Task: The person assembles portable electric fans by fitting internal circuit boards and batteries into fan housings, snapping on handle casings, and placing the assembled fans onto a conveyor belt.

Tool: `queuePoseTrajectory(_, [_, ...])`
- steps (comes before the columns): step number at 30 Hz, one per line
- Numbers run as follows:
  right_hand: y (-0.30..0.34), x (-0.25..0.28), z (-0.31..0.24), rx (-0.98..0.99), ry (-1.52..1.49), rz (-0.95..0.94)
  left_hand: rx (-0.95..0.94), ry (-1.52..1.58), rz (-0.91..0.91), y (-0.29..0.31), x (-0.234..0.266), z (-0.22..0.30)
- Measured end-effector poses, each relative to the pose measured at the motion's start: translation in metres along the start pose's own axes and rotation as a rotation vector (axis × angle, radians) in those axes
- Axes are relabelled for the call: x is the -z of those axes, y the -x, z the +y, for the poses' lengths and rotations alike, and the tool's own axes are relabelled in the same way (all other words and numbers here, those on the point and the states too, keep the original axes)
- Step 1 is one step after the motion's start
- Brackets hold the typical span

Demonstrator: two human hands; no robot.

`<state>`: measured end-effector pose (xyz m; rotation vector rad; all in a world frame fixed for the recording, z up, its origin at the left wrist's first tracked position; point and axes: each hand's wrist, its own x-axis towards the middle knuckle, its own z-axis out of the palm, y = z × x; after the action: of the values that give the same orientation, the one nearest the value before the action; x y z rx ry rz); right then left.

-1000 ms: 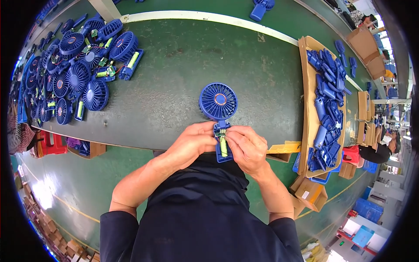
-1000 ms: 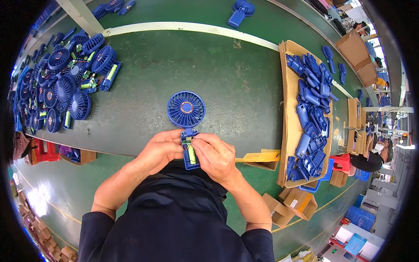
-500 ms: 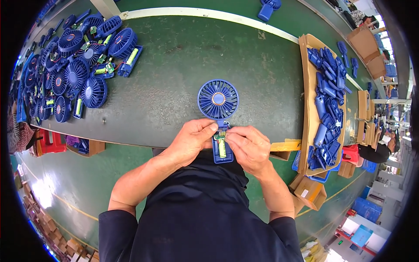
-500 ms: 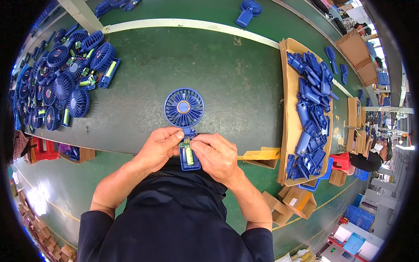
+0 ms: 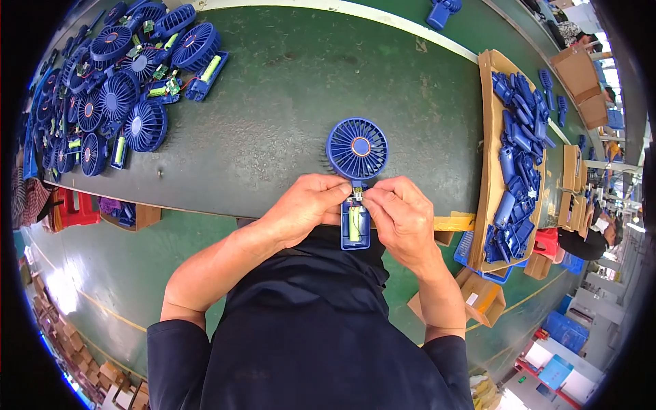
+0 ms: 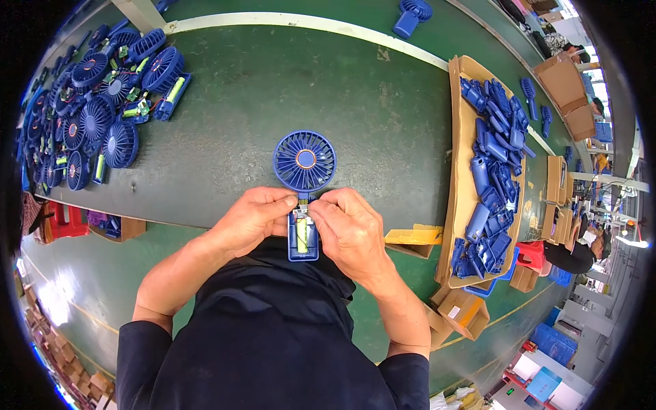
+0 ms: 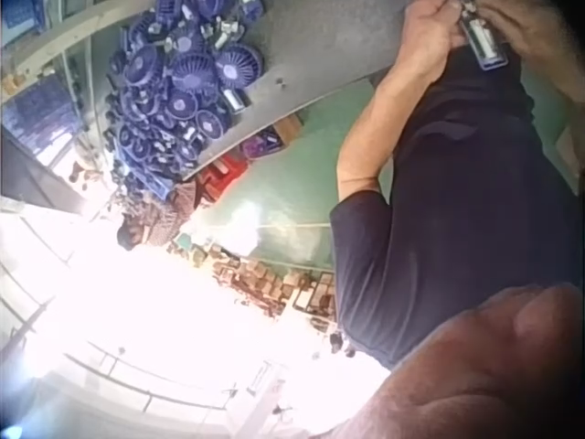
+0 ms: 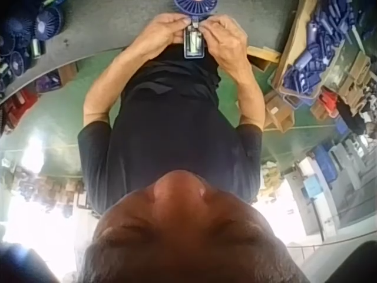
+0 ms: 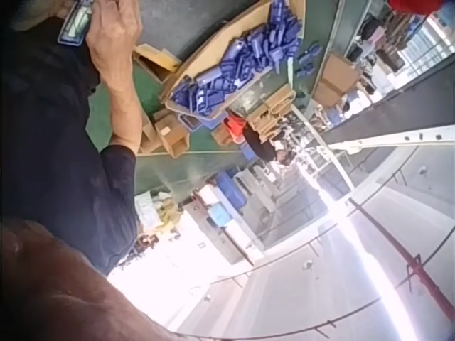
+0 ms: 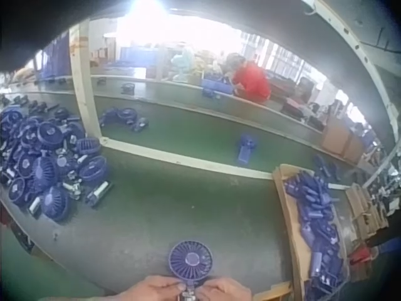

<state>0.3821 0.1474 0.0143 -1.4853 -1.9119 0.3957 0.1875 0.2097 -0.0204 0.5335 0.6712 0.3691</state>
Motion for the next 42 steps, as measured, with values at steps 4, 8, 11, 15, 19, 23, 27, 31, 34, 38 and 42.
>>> queuePoseTrajectory(4, [-0.002,0.000,0.000,-0.013,-0.004,-0.002,0.022,0.044,-0.025,-0.001,0.003,0.002])
queuePoseTrajectory(8, [-0.004,0.001,-0.001,-0.011,-0.001,-0.012,0.029,0.059,-0.014,-0.001,0.002,0.001])
queuePoseTrajectory(11, [-0.004,0.002,-0.002,0.010,0.014,-0.020,0.030,0.053,-0.023,-0.001,0.002,0.001])
queuePoseTrajectory(15, [-0.005,0.003,-0.003,0.033,0.049,-0.036,0.018,0.048,-0.036,-0.002,0.003,-0.001])
queuePoseTrajectory(19, [-0.006,0.003,-0.005,0.048,0.096,-0.051,0.017,0.056,-0.036,-0.003,0.005,-0.004])
queuePoseTrajectory(23, [-0.008,0.005,-0.009,0.072,0.160,-0.077,0.008,0.065,-0.024,-0.002,0.004,-0.003])
queuePoseTrajectory(27, [-0.010,0.002,-0.002,0.078,0.115,-0.093,-0.010,0.074,-0.008,-0.001,0.004,-0.005])
queuePoseTrajectory(31, [-0.009,-0.002,0.003,0.094,0.073,-0.087,-0.045,-0.013,0.029,0.000,-0.005,-0.001])
queuePoseTrajectory(34, [-0.005,0.001,0.004,-0.032,-0.114,-0.103,-0.110,-0.081,0.042,0.003,-0.004,-0.006])
queuePoseTrajectory(38, [0.011,0.000,0.011,-0.474,-0.629,0.003,-0.237,-0.070,0.035,0.005,-0.008,-0.010])
queuePoseTrajectory(42, [0.018,-0.010,0.007,-0.480,-0.687,0.011,-0.305,-0.182,0.041,0.008,-0.005,-0.015])
